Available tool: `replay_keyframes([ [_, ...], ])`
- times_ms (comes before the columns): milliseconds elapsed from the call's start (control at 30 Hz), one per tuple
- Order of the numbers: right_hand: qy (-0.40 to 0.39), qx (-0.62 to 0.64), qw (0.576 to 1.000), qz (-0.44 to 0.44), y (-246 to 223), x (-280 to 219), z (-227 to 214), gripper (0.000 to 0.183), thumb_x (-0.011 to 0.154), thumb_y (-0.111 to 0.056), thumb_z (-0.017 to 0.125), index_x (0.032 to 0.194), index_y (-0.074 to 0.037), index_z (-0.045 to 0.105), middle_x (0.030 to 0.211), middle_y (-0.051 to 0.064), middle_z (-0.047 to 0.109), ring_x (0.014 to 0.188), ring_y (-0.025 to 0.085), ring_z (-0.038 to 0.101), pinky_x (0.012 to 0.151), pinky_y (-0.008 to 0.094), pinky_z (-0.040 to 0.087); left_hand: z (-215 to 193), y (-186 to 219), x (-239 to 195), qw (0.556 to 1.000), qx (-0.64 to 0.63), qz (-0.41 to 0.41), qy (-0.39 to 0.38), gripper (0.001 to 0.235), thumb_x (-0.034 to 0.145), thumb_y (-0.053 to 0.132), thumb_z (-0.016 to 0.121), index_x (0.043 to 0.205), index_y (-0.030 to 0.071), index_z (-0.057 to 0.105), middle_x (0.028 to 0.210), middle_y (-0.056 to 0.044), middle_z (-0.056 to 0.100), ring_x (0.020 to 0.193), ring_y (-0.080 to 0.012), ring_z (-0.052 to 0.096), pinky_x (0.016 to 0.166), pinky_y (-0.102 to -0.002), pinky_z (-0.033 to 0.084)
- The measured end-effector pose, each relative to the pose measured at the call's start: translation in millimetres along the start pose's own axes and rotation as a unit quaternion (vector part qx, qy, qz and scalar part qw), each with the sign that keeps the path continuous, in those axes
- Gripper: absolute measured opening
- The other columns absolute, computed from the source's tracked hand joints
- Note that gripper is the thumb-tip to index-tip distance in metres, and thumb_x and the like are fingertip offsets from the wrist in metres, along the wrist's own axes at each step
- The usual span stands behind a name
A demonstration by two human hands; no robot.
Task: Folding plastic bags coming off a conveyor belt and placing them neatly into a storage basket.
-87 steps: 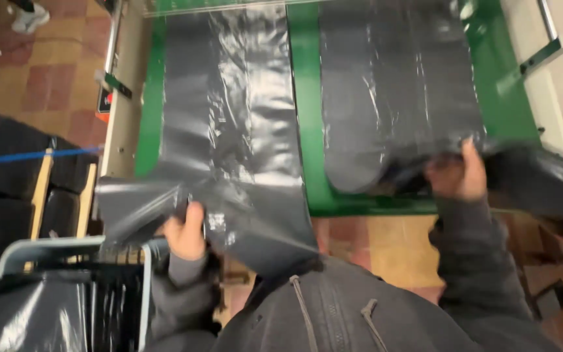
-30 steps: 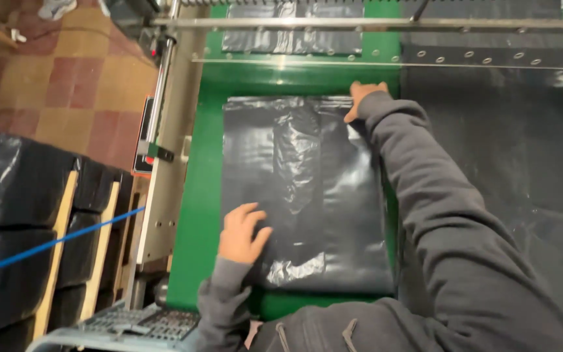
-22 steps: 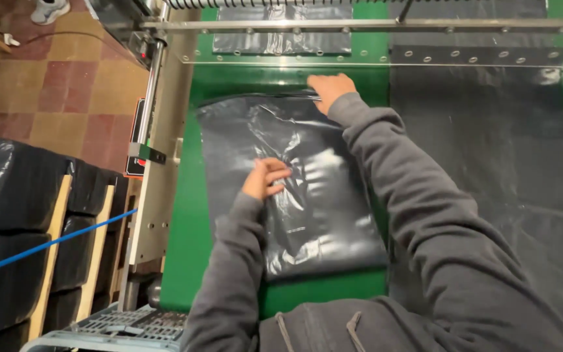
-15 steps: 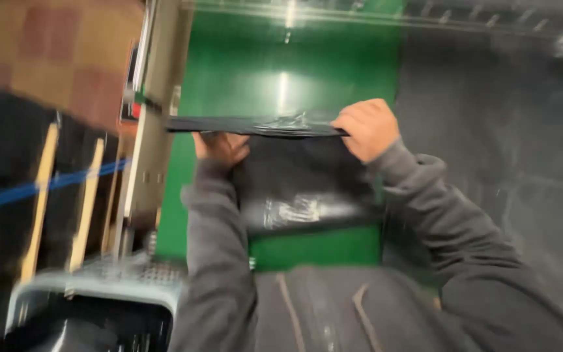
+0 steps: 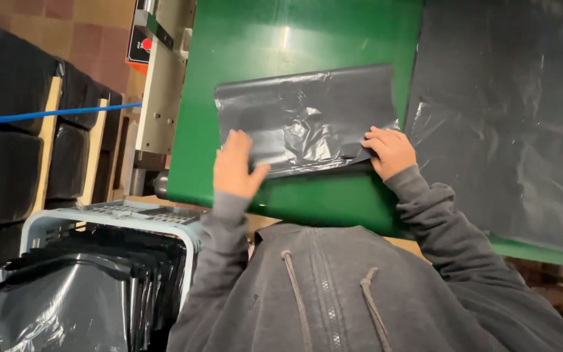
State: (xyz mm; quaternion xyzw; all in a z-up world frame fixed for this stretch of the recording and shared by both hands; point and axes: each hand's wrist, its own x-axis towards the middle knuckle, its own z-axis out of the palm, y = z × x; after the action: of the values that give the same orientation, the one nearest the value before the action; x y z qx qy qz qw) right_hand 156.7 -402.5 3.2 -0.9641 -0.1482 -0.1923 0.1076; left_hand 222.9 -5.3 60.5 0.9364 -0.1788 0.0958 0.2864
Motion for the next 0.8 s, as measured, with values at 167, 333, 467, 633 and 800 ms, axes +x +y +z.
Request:
replay_keyframes([
  [167,0.017,-0.007,0.998,-0.059,-58,27,-19,0.054,0.066,-0.019,0.069,0.119,-0.014,0.071,0.128,0.010,0.069,0.128,0.028,0.064,0.108,0.042,0.046,51,-34,-47,0.967,0.187,0.168,-0.040,0.058,0.084,0.051,0.074,0.132,0.021,0.063,0.144,-0.001,0.060,0.145,-0.0239,0.045,0.112,-0.063,0.034],
  [333,-0.051,0.094,0.983,-0.147,-152,40,41,0.087,0.075,-0.038,0.076,0.146,0.006,0.049,0.149,0.030,0.049,0.143,0.046,0.043,0.119,0.056,0.032,58,-19,-39,0.924,0.245,0.289,0.062,0.018,0.086,0.035,0.062,0.071,0.026,0.058,0.065,0.002,0.053,0.060,-0.0242,0.056,0.052,-0.045,0.041],
  [467,0.027,0.087,0.987,-0.133,-152,-24,50,0.055,0.094,-0.034,0.064,0.141,-0.006,0.058,0.147,0.015,0.057,0.138,0.035,0.054,0.117,0.048,0.040,60,23,-34,0.906,0.203,0.258,-0.267,0.039,0.089,0.057,0.050,0.066,0.033,0.072,0.067,0.006,0.073,0.062,-0.0244,0.074,0.057,-0.043,0.050],
  [633,-0.068,0.480,0.857,0.174,-118,-103,14,0.023,0.092,-0.012,0.070,0.114,-0.009,0.075,0.110,0.014,0.079,0.107,0.035,0.072,0.087,0.052,0.058,128,-23,69,0.715,-0.141,0.476,-0.492,0.039,0.086,0.004,0.068,0.119,-0.016,0.065,0.108,-0.043,0.068,0.097,-0.0650,0.061,0.088,-0.070,0.051],
  [800,0.002,0.561,0.656,0.505,-61,-123,66,0.024,0.104,-0.028,0.062,0.115,-0.007,0.062,0.116,0.021,0.068,0.106,0.043,0.068,0.090,0.059,0.054,74,-24,57,0.758,-0.328,-0.237,-0.511,0.093,0.096,0.073,0.016,0.129,0.002,0.066,0.128,-0.026,0.068,0.124,-0.0411,0.062,0.108,-0.046,0.047],
])
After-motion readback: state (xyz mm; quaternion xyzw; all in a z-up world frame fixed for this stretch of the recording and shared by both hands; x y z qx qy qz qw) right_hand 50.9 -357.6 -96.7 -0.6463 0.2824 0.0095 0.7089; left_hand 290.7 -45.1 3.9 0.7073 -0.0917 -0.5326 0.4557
